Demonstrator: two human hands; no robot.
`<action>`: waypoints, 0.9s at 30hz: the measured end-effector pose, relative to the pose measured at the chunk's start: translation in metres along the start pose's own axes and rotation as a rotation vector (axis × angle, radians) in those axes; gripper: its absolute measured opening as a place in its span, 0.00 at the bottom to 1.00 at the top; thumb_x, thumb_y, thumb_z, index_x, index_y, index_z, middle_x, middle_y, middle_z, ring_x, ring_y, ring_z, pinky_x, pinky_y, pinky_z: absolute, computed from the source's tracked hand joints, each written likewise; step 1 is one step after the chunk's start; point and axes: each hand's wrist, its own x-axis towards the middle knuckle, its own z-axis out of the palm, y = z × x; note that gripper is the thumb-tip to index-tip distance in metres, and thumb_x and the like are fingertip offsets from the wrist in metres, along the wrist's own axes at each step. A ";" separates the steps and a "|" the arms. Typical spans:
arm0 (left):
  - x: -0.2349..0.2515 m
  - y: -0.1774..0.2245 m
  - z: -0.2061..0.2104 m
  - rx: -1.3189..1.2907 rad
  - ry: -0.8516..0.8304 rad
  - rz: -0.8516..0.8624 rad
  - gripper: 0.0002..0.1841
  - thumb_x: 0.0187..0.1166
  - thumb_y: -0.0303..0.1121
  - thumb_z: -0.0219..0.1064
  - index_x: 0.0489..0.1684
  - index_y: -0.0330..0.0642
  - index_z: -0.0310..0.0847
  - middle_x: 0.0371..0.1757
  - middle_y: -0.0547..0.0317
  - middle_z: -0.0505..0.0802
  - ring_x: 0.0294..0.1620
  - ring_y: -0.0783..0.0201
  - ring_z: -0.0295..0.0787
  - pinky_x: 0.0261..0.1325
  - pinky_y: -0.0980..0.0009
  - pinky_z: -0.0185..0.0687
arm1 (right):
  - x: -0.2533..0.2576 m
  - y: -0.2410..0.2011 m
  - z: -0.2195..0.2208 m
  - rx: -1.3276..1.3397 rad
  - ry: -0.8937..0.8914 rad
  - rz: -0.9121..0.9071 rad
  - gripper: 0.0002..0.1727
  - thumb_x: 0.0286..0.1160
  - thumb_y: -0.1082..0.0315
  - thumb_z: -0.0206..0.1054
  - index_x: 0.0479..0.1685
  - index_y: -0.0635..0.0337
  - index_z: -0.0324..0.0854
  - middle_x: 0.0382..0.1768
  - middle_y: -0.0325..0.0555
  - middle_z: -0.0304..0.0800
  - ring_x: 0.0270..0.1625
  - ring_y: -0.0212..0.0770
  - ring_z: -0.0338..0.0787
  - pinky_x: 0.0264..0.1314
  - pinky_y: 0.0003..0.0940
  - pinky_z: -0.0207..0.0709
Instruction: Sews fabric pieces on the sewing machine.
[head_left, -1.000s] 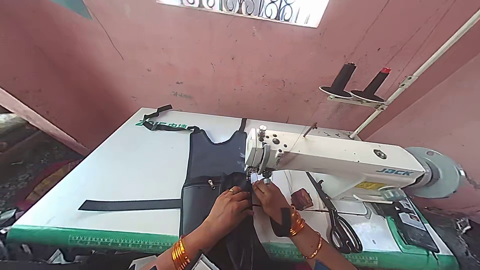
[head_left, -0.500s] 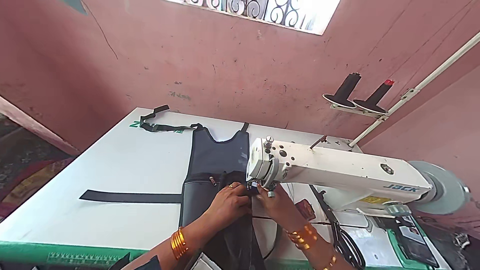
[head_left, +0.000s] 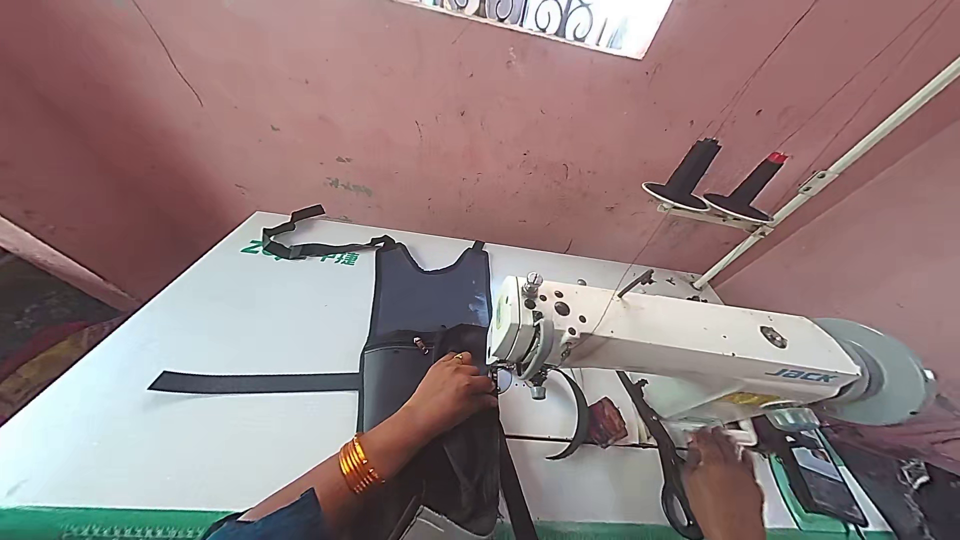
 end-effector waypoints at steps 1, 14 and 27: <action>0.002 -0.001 0.000 -0.004 0.005 0.004 0.18 0.81 0.51 0.66 0.36 0.48 0.94 0.27 0.57 0.92 0.40 0.53 0.91 0.53 0.54 0.82 | -0.001 0.004 0.007 0.008 -0.017 -0.008 0.18 0.83 0.77 0.56 0.60 0.85 0.82 0.69 0.84 0.78 0.78 0.81 0.75 0.84 0.75 0.54; -0.030 0.032 -0.003 -0.104 -0.068 0.003 0.19 0.81 0.50 0.67 0.38 0.44 0.94 0.27 0.55 0.93 0.35 0.53 0.91 0.59 0.51 0.80 | -0.004 0.015 0.012 0.039 -0.002 -0.053 0.16 0.80 0.80 0.58 0.60 0.82 0.84 0.67 0.81 0.82 0.75 0.78 0.79 0.83 0.72 0.60; -0.031 0.038 -0.012 -0.146 -0.152 -0.027 0.19 0.80 0.50 0.69 0.44 0.43 0.94 0.34 0.50 0.96 0.45 0.48 0.93 0.67 0.48 0.78 | 0.032 -0.113 0.005 0.344 0.229 -0.578 0.15 0.73 0.75 0.61 0.46 0.69 0.93 0.47 0.63 0.96 0.53 0.62 0.95 0.59 0.56 0.87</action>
